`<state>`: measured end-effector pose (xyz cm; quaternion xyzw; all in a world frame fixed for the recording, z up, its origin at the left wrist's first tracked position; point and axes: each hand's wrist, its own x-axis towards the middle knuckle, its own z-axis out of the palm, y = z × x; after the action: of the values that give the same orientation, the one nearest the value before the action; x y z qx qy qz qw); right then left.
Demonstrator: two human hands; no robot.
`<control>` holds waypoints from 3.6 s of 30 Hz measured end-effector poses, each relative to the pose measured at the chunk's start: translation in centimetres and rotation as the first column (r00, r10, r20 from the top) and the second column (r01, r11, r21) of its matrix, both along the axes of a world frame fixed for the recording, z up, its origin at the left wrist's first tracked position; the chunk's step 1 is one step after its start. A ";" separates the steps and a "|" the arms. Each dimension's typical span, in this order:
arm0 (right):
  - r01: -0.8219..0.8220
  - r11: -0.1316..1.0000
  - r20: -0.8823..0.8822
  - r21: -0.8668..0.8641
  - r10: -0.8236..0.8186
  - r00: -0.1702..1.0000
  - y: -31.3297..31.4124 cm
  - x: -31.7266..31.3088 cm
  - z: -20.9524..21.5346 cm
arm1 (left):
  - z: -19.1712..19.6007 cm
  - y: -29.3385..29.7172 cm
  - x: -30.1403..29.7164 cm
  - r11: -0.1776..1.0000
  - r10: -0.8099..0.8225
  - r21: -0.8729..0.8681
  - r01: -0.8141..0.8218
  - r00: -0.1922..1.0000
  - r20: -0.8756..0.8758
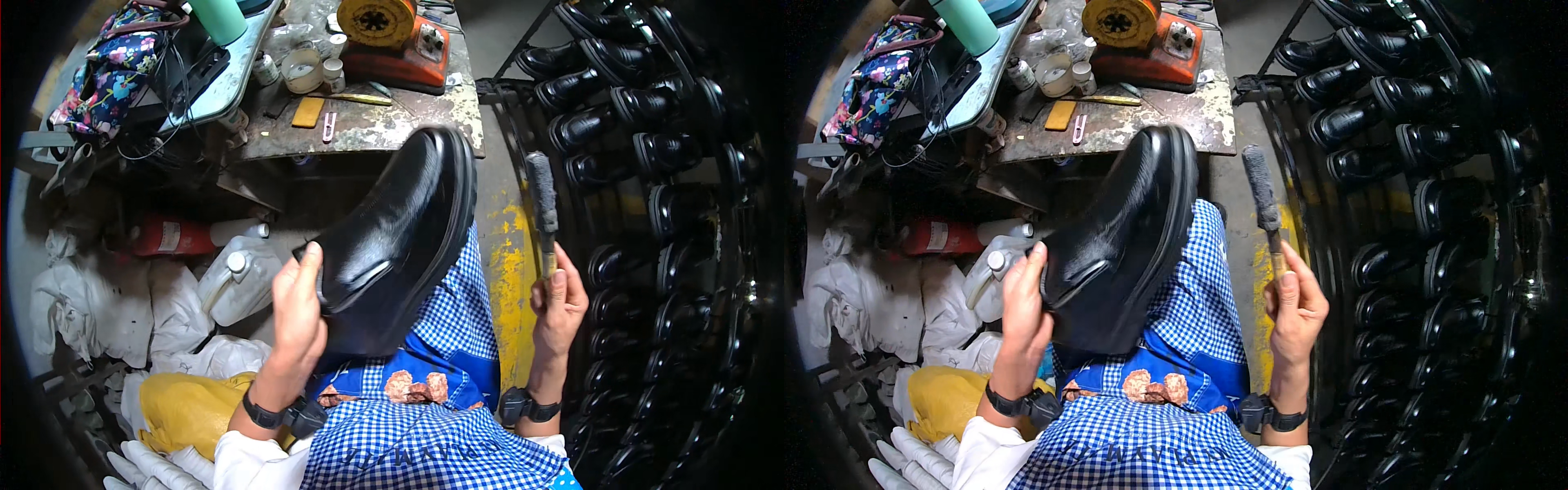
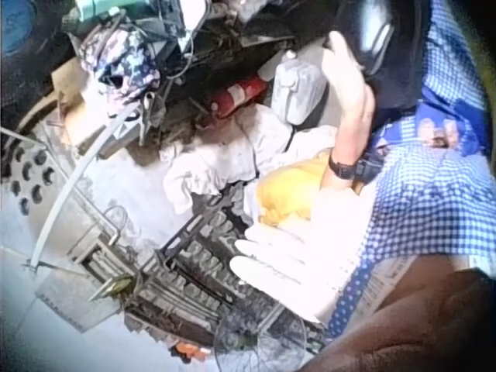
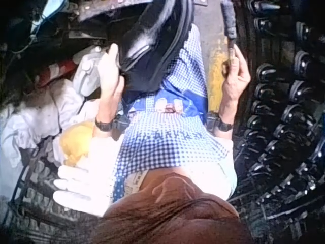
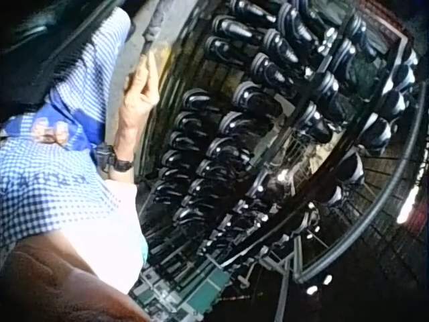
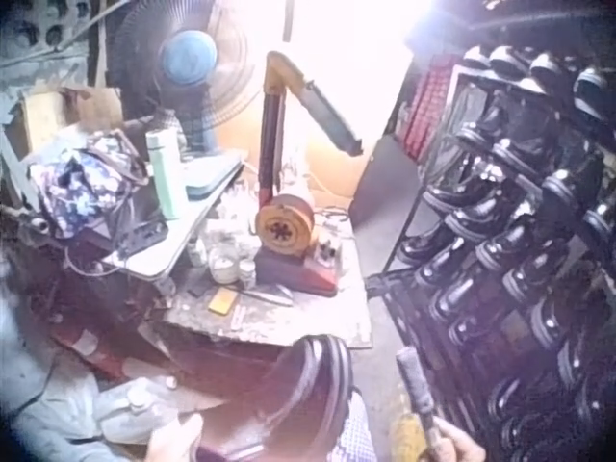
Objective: Picking up black leather shoes from a storage rack and cleaning/brushing them with a handheld brush.
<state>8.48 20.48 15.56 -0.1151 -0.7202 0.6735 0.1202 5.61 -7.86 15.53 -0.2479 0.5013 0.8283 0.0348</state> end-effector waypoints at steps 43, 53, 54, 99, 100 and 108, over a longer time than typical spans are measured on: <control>-0.045 0.489 -0.030 0.871 0.144 0.989 -7.7 -4.4 -3.2 | -6.7 6.4 3.0 0.948 -0.065 -0.314 0.052 0.997 -0.032; -0.131 0.417 0.043 0.899 0.215 0.976 -8.8 -4.0 -2.7 | -8.3 6.2 2.7 0.963 -0.102 -0.256 0.083 0.993 -0.061; -0.155 0.401 0.087 0.903 0.182 0.979 -9.0 -3.6 -2.5 | -8.3 5.9 2.8 0.950 -0.102 -0.300 0.083 0.994 -0.050; -0.039 0.800 0.015 0.599 0.037 0.999 -3.5 -7.7 -2.0 | -9.7 5.1 1.7 0.979 -0.050 -0.202 0.023 0.990 -0.130; -0.006 0.850 -0.074 0.527 0.053 0.996 -3.7 -7.5 -1.6 | -9.7 5.1 1.9 0.987 -0.015 -0.162 -0.009 0.990 -0.142; -0.461 0.499 0.237 0.734 0.447 0.862 -2.5 -2.5 1.1 | -9.4 4.5 1.5 0.991 -0.040 -0.128 0.028 0.995 -0.093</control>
<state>6.02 17.94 16.62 0.1350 -0.9417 0.3068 -0.0293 7.08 -3.35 6.09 -0.2011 0.5582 0.8049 0.0093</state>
